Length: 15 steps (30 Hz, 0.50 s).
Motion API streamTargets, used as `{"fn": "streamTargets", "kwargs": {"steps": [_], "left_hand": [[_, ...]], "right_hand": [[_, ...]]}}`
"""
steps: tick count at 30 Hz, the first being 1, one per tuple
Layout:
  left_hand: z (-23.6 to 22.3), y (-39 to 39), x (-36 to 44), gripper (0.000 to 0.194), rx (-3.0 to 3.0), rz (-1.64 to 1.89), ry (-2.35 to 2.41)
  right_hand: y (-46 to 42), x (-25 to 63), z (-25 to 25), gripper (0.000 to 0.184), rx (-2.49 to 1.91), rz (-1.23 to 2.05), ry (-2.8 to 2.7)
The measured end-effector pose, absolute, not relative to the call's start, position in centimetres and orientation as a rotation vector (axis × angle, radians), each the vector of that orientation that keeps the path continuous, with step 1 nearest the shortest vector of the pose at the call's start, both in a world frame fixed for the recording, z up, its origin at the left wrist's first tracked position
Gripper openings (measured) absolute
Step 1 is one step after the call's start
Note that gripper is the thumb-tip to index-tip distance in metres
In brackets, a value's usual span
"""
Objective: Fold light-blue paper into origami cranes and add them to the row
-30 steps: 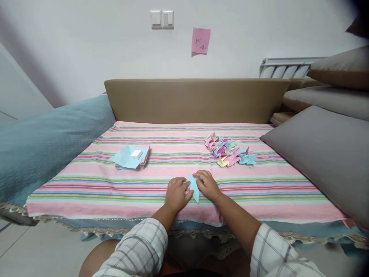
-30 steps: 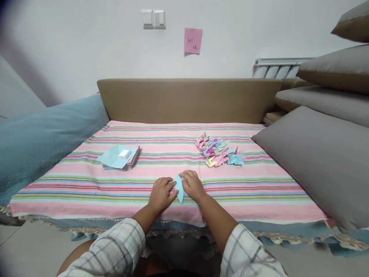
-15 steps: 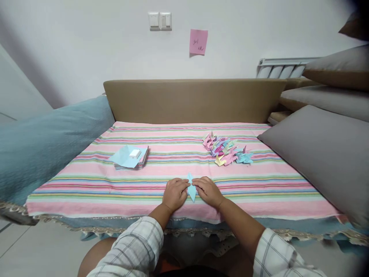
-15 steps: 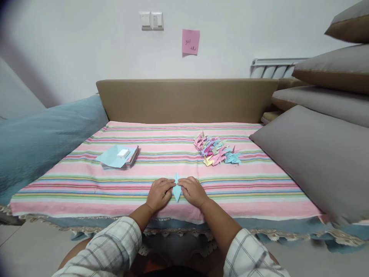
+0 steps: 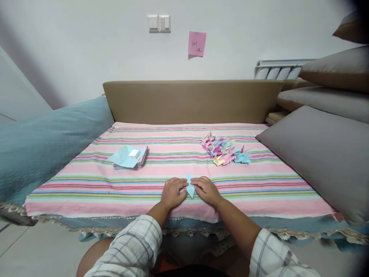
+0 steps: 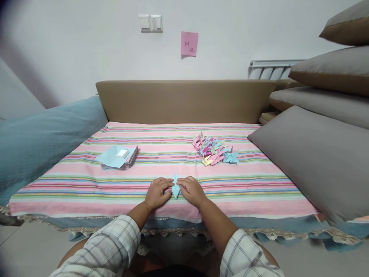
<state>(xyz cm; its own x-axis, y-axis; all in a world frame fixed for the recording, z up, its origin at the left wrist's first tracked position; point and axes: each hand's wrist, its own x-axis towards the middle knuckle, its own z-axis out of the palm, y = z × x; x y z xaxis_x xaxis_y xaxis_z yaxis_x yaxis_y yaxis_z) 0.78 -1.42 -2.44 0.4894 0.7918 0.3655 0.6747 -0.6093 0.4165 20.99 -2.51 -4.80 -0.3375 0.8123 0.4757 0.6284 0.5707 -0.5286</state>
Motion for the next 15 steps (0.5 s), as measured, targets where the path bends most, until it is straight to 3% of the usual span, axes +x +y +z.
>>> {"fn": "streamTargets", "kwargs": {"steps": [15], "left_hand": [[-2.81, -1.17, 0.78, 0.025, 2.514, 0.816, 1.241]], "right_hand": [[-2.55, 20.83, -4.53, 0.023, -1.181, 0.329, -2.055]]}}
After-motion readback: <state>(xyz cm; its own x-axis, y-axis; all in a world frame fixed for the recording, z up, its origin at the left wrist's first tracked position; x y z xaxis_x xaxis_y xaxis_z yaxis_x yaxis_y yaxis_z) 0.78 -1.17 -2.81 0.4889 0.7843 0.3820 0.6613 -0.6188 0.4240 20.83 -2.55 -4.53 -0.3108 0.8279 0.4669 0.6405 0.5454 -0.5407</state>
